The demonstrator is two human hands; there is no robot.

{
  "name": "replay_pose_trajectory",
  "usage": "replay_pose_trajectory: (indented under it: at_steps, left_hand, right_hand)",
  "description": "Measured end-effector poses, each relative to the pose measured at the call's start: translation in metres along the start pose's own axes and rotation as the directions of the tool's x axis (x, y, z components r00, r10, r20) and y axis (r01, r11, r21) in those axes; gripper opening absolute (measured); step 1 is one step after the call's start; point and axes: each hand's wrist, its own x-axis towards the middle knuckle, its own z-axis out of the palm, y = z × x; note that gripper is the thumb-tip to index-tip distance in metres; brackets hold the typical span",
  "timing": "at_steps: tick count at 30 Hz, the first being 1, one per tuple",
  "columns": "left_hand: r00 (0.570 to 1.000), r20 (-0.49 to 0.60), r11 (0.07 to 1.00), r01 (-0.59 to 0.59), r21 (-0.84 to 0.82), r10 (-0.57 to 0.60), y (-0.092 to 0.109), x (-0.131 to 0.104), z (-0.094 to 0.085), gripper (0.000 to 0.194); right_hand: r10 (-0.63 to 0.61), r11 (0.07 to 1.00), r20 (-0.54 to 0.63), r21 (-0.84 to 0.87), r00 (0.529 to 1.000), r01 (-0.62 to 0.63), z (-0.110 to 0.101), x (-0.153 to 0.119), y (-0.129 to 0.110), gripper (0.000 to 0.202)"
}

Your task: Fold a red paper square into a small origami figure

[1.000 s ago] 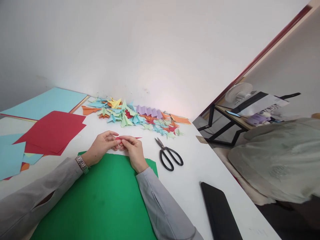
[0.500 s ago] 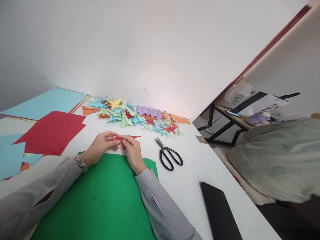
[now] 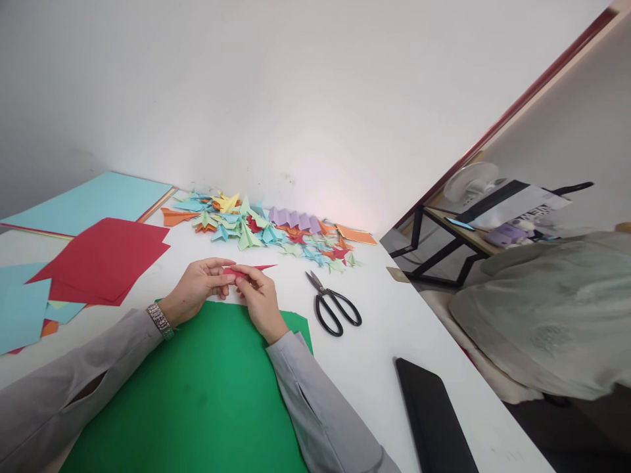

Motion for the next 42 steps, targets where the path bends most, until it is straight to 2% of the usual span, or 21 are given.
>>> replay_pose_trajectory:
  at_steps: [4,9,14,19,22,31,35,42]
  left_hand:
    - [0.999,-0.018,0.999,0.030,-0.017,-0.031,0.0008,-0.0015,0.0010,0.041]
    - [0.998,-0.043,0.999,-0.040,0.015,0.041,-0.0035,-0.0014,0.0007,0.047]
    - [0.995,-0.065,0.996,-0.074,0.045,0.077,-0.0059,0.0010,0.0011,0.045]
    - [0.994,-0.025,0.994,-0.102,0.046,0.103,-0.0056,0.0023,0.0018,0.042]
    - [0.996,-0.020,0.994,-0.090,0.058,0.091,-0.0057,0.0018,0.0017,0.040]
    - [1.000,-0.022,1.000,-0.013,0.022,0.013,0.0012,-0.0026,0.0052,0.040]
    - [1.000,-0.023,1.000,-0.015,0.000,0.015,0.0008,-0.0024,0.0056,0.042]
    - [1.000,-0.025,1.000,-0.015,0.017,0.016,-0.0021,-0.0027,0.0029,0.047]
  right_hand:
    - [0.035,0.998,-0.026,0.050,0.999,-0.034,-0.0007,0.0016,0.0012,0.020]
    - [0.069,0.991,-0.037,0.117,0.997,-0.064,-0.0006,0.0025,0.0008,0.018]
    - [0.054,0.993,-0.056,0.108,0.997,-0.048,-0.0002,0.0023,0.0006,0.018]
    - [0.102,0.987,0.023,0.121,0.995,-0.104,0.0016,0.0016,0.0004,0.027]
    - [0.113,0.982,0.038,0.145,0.993,-0.117,0.0020,0.0013,0.0007,0.026]
    - [0.121,0.980,-0.030,0.163,0.992,-0.115,0.0038,-0.0003,-0.0001,0.027]
    - [0.115,0.983,-0.050,0.146,0.992,-0.106,0.0050,0.0002,-0.0007,0.025]
    - [0.042,0.999,-0.094,0.013,0.995,-0.041,0.0049,0.0018,-0.0009,0.022]
